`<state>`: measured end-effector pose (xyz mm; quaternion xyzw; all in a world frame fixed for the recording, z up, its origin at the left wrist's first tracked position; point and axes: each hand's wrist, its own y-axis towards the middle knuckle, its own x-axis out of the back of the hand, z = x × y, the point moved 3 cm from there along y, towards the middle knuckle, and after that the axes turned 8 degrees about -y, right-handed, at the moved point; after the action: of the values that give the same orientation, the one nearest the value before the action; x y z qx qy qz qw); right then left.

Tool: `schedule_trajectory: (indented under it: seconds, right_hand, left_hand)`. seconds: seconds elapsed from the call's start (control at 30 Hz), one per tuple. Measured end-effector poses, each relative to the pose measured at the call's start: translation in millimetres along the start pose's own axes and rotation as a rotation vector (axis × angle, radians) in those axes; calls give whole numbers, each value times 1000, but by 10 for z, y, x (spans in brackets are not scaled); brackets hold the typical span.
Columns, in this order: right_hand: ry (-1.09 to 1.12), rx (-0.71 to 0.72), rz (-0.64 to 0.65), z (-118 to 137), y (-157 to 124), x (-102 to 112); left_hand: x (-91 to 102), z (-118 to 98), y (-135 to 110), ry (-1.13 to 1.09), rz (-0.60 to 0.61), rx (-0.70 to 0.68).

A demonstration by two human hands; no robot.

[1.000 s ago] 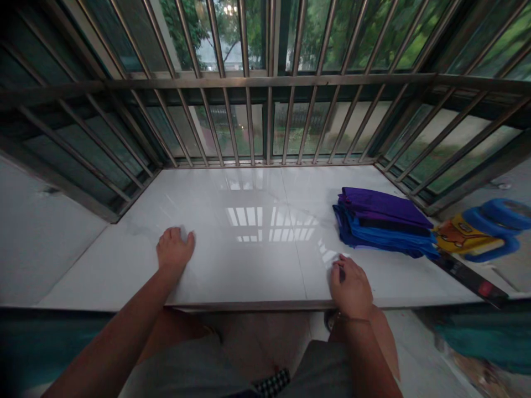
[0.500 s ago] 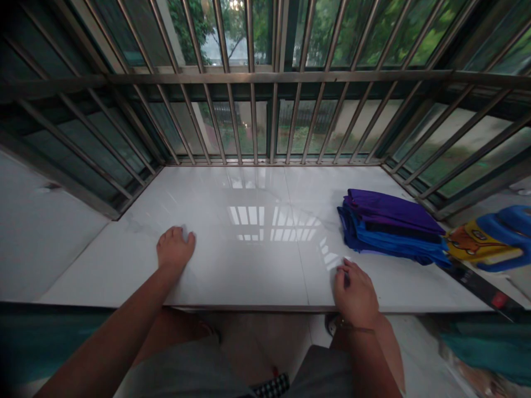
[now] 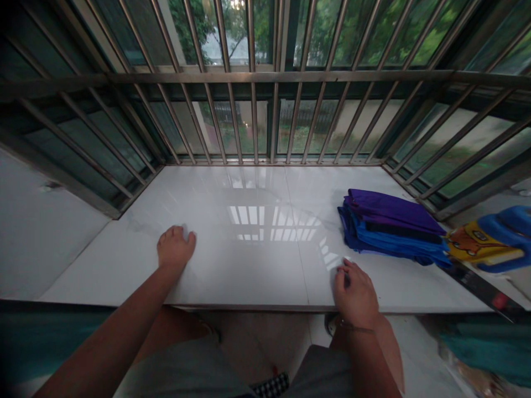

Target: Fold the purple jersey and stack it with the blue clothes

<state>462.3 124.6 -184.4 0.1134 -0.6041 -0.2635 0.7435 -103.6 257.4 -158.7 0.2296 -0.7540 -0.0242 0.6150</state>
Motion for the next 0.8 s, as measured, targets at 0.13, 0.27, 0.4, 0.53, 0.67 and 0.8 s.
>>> schedule_trajectory:
  seconds: [0.13, 0.27, 0.4, 0.53, 0.67, 0.8]
  right_hand:
    - [-6, -4, -13, 13, -2, 14]
    - [-3, -4, -12, 22, -2, 23]
    - [0, 11, -14, 21, 4, 17]
    - [6, -11, -6, 18, -1, 8]
    - [9, -87, 8, 14, -28, 4]
    - [-22, -149, 27, 2, -58, -17]
  left_hand:
    - [11, -6, 0, 0, 0, 5]
    - [17, -10, -1, -4, 9, 9]
    - [16, -9, -2, 8, 11, 7]
    - [6, -4, 0, 21, 12, 8]
    - [0, -2, 0, 23, 7, 6]
    - [0, -1, -2, 16, 14, 5]
